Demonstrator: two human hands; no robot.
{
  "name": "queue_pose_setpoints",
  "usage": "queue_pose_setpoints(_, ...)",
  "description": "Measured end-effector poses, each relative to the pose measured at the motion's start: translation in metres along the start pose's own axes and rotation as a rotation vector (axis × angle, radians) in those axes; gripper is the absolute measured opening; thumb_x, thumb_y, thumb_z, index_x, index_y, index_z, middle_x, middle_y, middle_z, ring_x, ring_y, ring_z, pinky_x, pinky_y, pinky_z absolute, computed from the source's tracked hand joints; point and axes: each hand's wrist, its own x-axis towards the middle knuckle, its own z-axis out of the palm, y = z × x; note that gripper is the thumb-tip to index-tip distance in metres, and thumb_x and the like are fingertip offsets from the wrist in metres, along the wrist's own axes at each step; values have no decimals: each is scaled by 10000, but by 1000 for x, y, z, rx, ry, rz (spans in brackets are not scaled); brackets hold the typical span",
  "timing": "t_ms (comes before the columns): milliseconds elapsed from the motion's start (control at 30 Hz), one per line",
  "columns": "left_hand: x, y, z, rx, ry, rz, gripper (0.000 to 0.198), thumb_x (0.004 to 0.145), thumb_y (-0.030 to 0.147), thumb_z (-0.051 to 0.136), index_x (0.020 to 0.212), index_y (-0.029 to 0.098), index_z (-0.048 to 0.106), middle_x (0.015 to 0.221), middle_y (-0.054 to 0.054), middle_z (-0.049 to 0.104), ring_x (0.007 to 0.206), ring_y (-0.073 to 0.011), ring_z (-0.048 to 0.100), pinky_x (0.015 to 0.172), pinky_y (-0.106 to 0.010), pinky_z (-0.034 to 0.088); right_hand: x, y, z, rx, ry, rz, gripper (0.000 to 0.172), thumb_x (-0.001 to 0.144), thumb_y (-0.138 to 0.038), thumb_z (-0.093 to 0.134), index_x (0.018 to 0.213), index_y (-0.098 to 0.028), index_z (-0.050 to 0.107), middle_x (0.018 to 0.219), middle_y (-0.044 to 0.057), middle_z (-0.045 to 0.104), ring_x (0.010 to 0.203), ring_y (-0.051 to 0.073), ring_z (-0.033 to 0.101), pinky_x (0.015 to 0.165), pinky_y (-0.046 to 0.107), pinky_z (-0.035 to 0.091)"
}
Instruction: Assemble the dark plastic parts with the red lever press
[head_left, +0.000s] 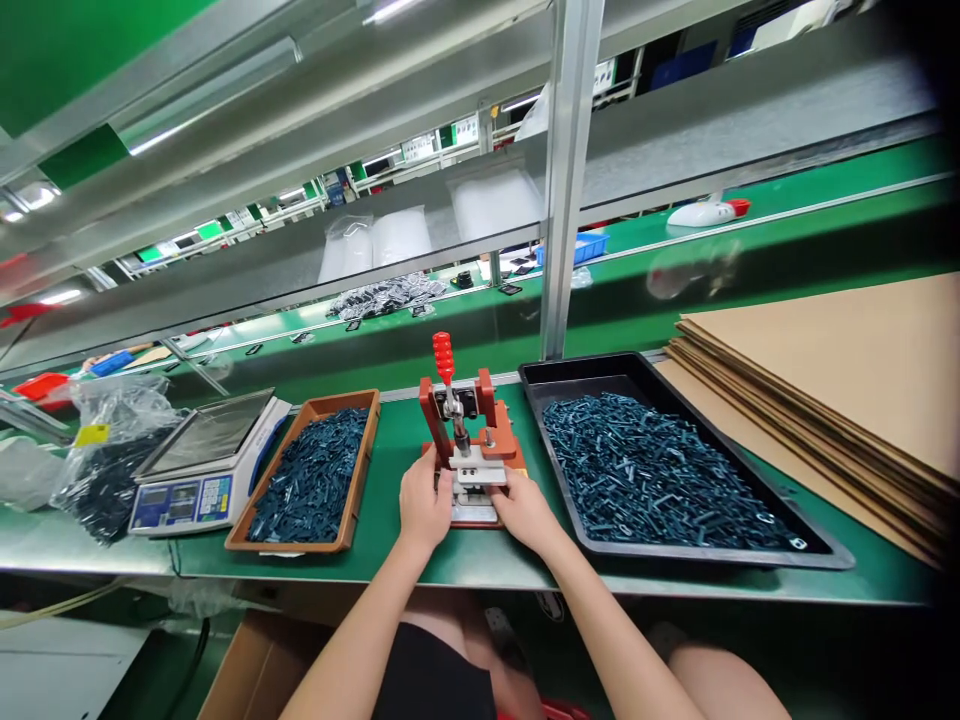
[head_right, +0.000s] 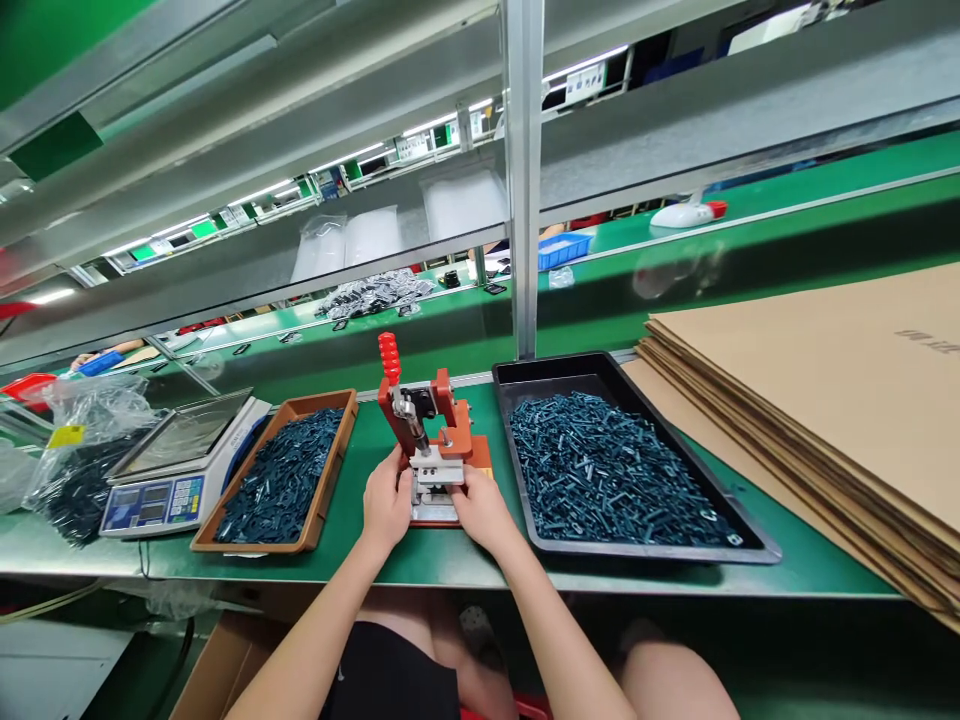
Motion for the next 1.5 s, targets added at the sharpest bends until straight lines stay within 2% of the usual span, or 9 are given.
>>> queue_pose_setpoints(200, -1, -5, 7, -248, 72, -108, 476, 1030, 475, 407, 1388, 179, 513, 1284, -135, 649, 1172, -287, 618, 1041, -481, 476, -1, -4, 0, 50, 27, 64, 372, 879, -135, 525, 1214, -177, 681, 1177, 86, 715, 1085, 251, 662, 937, 331, 498)
queue_pose_setpoints(367, 24, 3, -2, -561, 155, -217, 514, 984, 527, 514, 1352, 170, 486, 1362, -164, 586, 1281, -291, 558, 1114, -486, 435, 1, 1, 2, 67, 36, 68, 410, 867, -150, 527, 1257, -182, 649, 1202, 89, 703, 1127, 257, 647, 977, 357, 489)
queue_pose_setpoints(600, 95, 60, -36, -711, 226, -76, 478, 1012, 418, 499, 1446, 228, 438, 1523, -116, 449, 1432, -270, 402, 1210, -444, 319, 2, 6, 4, 121, 25, 67, 403, 853, -146, 519, 1233, -190, 645, 1161, 77, 716, 1095, 247, 664, 959, 345, 504)
queue_pose_setpoints(733, 120, 95, -54, -724, 210, -2, 350, 959, 342, 532, 1269, 213, 630, 1354, -98, 606, 1316, -274, 521, 1158, -438, 378, 1, 4, 3, 89, 36, 55, 427, 849, -136, 501, 1248, -186, 642, 1192, 89, 705, 1122, 248, 654, 969, 344, 505)
queue_pose_setpoints(833, 119, 113, -61, -848, 163, 11, 278, 928, 312, 493, 1013, 186, 726, 1092, -90, 713, 1092, -265, 642, 1017, -420, 488, 1, 4, 3, 64, 41, 51, 446, 839, -126, 493, 1256, -175, 643, 1172, 92, 710, 1096, 244, 662, 948, 331, 514)
queue_pose_setpoints(933, 105, 122, -63, -1118, 164, -4, 250, 898, 319, 535, 991, 169, 711, 979, -87, 721, 892, -239, 677, 822, -368, 552, 1, 6, 4, 82, 36, 23, 525, 787, -69, 469, 1270, -183, 642, 1194, 77, 704, 1116, 227, 651, 976, 318, 496)
queue_pose_setpoints(1033, 86, 124, -63, -1242, 191, 90, 296, 965, 385, 506, 985, 165, 703, 909, -84, 698, 829, -221, 657, 850, -381, 535, 1, 8, 4, 94, 30, 29, 547, 745, -41, 447, 1229, -178, 662, 1156, 70, 716, 1097, 226, 655, 980, 324, 491)
queue_pose_setpoints(1200, 66, 124, -61, -1060, 247, 276, 343, 991, 456, 515, 1178, 192, 629, 1116, -106, 639, 1058, -260, 593, 1024, -432, 437, 1, 6, 4, 139, 12, 36, 521, 733, -54, 457, 1191, -175, 673, 1139, 67, 721, 1070, 223, 662, 948, 310, 500)
queue_pose_setpoints(1500, 70, 132, -37, -830, 410, 272, 225, 964, 436, 547, 1043, 230, 499, 891, -22, 506, 808, -189, 503, 928, -399, 443, -1, 0, 1, 58, 35, 68, 439, 795, -64, 471, 1156, -173, 697, 1065, 76, 731, 992, 241, 669, 882, 298, 499)
